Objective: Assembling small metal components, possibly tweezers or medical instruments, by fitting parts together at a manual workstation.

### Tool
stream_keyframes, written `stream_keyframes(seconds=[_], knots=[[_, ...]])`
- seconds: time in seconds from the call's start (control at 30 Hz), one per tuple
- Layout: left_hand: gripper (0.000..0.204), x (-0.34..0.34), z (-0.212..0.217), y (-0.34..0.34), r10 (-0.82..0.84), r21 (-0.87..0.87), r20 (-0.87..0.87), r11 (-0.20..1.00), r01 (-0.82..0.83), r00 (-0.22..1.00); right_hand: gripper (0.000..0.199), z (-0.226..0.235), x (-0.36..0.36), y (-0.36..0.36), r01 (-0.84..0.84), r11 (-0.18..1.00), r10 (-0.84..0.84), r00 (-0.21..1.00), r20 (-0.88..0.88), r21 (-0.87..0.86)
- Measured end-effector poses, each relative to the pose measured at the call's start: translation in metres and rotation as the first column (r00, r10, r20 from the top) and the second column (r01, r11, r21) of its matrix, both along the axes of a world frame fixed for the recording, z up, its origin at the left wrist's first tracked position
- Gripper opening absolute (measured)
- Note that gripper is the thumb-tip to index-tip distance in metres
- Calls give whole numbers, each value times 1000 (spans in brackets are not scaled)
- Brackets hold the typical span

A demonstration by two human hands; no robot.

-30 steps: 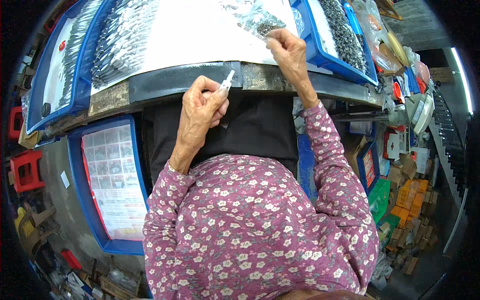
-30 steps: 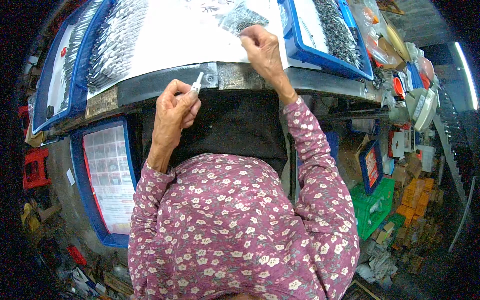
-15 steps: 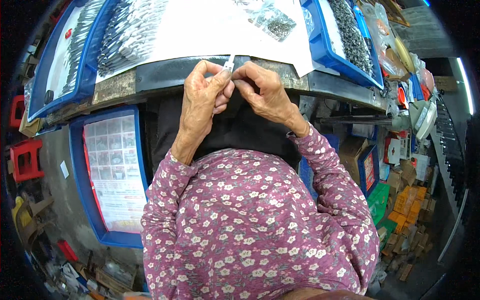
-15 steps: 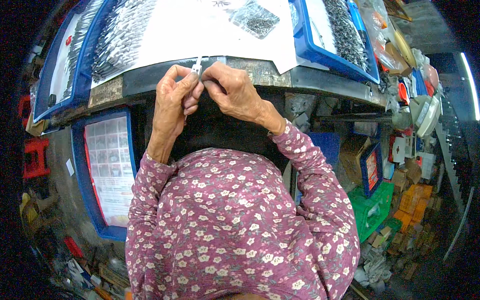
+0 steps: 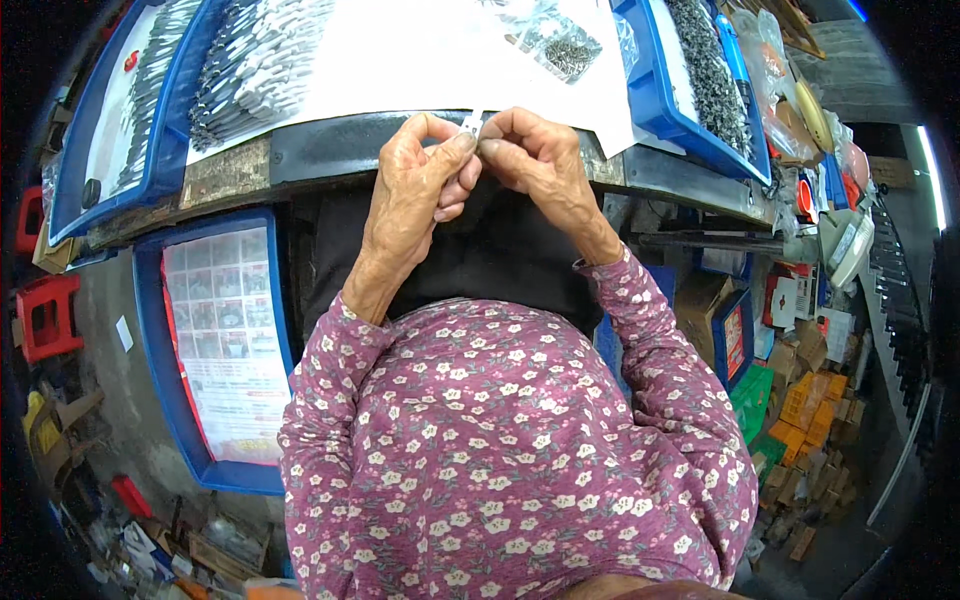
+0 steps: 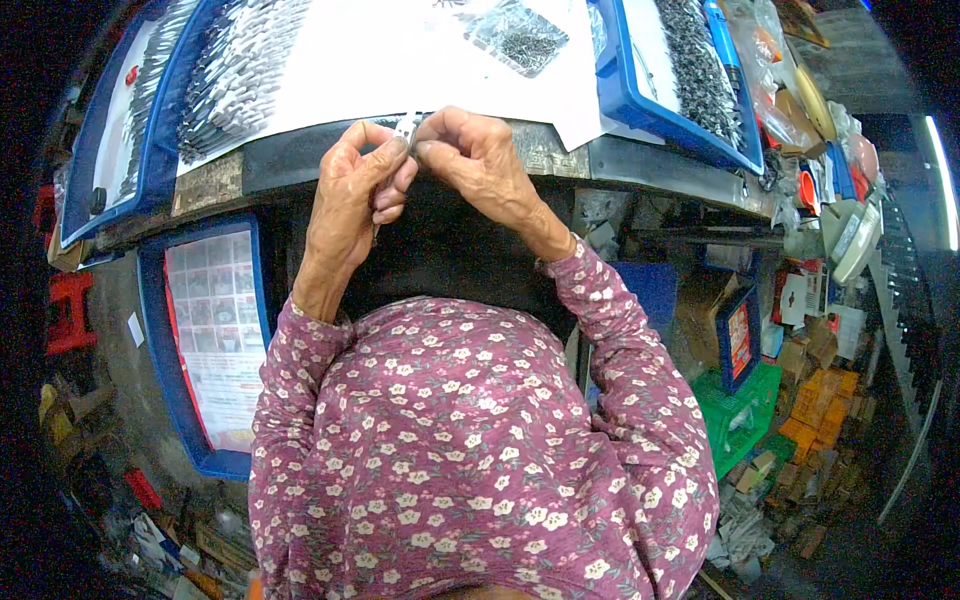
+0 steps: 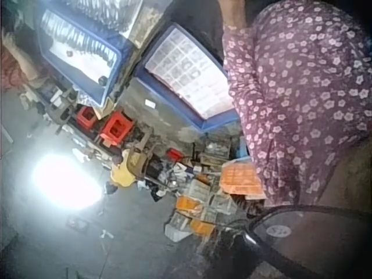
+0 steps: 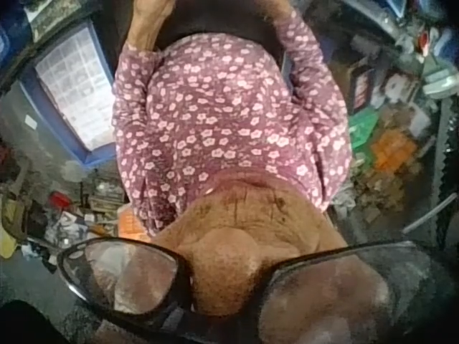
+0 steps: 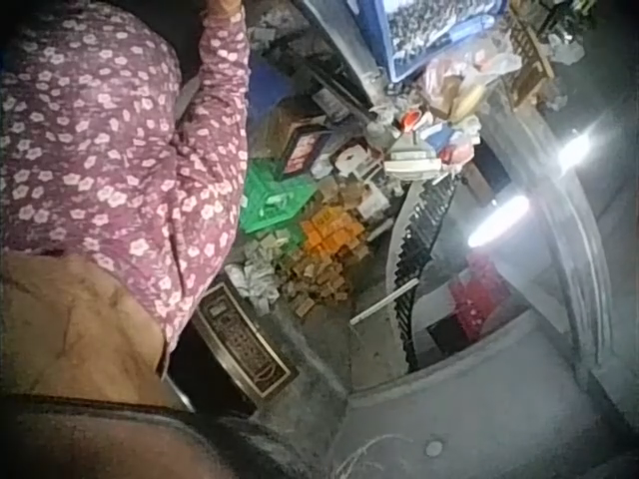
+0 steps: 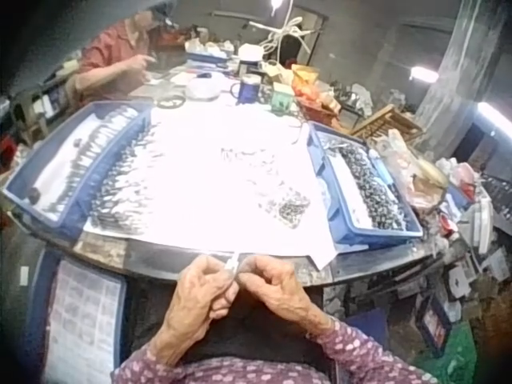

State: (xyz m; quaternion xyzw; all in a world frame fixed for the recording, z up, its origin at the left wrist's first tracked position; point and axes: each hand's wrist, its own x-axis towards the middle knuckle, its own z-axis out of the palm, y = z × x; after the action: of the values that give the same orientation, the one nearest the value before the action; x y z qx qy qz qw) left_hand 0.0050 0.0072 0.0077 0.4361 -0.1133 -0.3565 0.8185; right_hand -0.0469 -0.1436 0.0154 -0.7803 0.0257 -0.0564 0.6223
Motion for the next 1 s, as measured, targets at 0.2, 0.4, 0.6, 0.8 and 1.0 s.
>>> stream_keyframes(seconds=[0.2, 0.4, 0.6, 0.8, 1.0], knots=[[10, 4, -2, -2, 24, 162, 120, 986, -43, 992, 9, 1, 14, -9, 49, 992, -53, 998, 33, 115], [10, 5, 0, -3, 36, 257, 228, 962, -96, 973, 9, 0, 17, -4, 107, 994, -106, 986, 130, -2], [11, 5, -2, -4, 67, 344, 482, 903, -259, 873, 10, 10, 11, 1, 184, 955, -96, 935, 340, -234], [12, -1, 0, -13, 69, 384, 557, 862, -331, 828, 21, 9, 10, 5, 266, 881, -29, 855, 517, -392], [11, -4, -1, -17, 63, 391, 672, 816, -426, 738, 33, 8, 11, 4, 339, 801, 48, 786, 617, -493]])
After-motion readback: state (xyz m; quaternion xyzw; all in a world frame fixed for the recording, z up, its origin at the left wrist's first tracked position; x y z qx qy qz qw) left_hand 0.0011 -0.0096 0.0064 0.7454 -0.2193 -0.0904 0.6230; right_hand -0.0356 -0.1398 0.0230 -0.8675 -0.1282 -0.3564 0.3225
